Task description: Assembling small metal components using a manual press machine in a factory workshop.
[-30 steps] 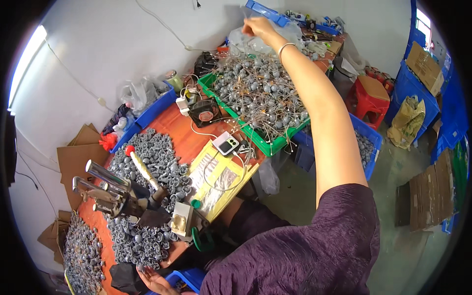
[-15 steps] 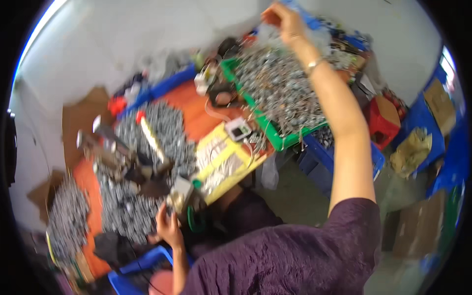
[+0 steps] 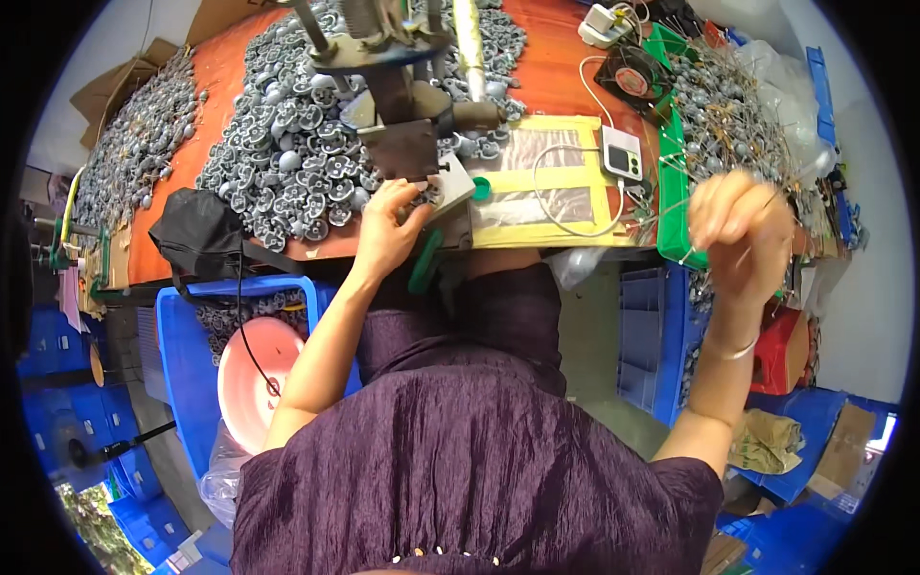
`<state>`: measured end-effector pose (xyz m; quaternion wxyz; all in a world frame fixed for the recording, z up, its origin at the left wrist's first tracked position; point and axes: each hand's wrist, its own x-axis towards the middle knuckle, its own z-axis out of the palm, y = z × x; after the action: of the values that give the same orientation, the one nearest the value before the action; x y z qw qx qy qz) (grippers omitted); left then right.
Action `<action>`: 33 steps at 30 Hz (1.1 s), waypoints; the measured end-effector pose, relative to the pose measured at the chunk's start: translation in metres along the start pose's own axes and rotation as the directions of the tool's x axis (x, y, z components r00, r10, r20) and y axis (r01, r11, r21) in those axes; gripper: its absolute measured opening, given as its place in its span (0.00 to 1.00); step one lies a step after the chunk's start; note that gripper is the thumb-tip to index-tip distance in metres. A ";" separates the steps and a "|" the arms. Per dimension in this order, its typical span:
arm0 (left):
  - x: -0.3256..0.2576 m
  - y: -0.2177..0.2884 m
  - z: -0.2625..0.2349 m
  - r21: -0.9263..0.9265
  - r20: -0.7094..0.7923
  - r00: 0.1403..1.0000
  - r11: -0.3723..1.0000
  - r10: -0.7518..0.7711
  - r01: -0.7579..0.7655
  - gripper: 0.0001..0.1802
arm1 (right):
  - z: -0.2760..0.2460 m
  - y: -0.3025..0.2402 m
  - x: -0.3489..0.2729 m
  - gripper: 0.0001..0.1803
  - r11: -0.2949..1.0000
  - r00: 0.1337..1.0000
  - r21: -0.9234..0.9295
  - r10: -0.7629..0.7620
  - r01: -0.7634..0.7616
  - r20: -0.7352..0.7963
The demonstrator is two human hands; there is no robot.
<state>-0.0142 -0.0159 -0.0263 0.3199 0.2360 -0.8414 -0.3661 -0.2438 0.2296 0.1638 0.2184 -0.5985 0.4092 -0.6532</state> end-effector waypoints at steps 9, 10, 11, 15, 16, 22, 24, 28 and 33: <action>-0.012 0.006 -0.012 -0.085 -0.069 0.994 0.992 0.086 -0.091 0.20 | 0.096 0.060 -0.059 0.11 0.765 0.885 0.502 0.465 -0.404 0.005; -0.009 0.008 -0.020 -0.060 -0.132 0.982 0.988 0.134 -0.143 0.19 | 0.100 0.072 -0.063 0.11 0.728 0.875 0.558 0.484 -0.399 -0.006; -0.006 0.001 -0.027 0.020 -0.175 0.969 0.985 0.175 -0.174 0.18 | 0.104 0.080 -0.064 0.12 0.743 0.881 0.532 0.474 -0.405 0.008; 0.032 -0.017 -0.061 0.265 -0.285 0.930 0.951 0.234 -0.158 0.14 | 0.112 0.104 -0.069 0.13 0.746 0.865 0.498 0.501 -0.442 0.018; 0.045 -0.019 -0.065 0.303 -0.291 0.931 0.944 0.220 -0.128 0.14 | 0.112 0.107 -0.069 0.13 0.742 0.842 0.470 0.539 -0.478 0.005; 0.127 -0.036 -0.049 0.532 -0.087 0.883 0.771 0.461 -0.350 0.16 | 0.126 0.115 -0.058 0.16 0.789 0.817 0.286 0.576 -0.544 -0.034; 0.150 -0.037 -0.043 0.594 0.069 0.825 0.641 0.560 -0.485 0.17 | 0.130 0.121 -0.058 0.17 0.802 0.818 0.276 0.569 -0.530 -0.084; 0.174 -0.056 -0.051 0.591 0.354 0.808 0.557 0.471 -0.584 0.16 | 0.120 0.123 -0.062 0.10 0.791 0.819 0.278 0.573 -0.545 -0.028; 0.188 -0.081 -0.109 0.730 0.307 0.809 0.421 0.501 -0.538 0.09 | 0.117 0.125 -0.064 0.15 0.754 0.739 0.276 0.650 -0.596 -0.179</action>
<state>-0.0518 -0.2359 0.0380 0.2608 0.0731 -0.9499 0.1561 -0.1452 0.1762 0.0198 0.4276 -0.3086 0.5437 -0.6529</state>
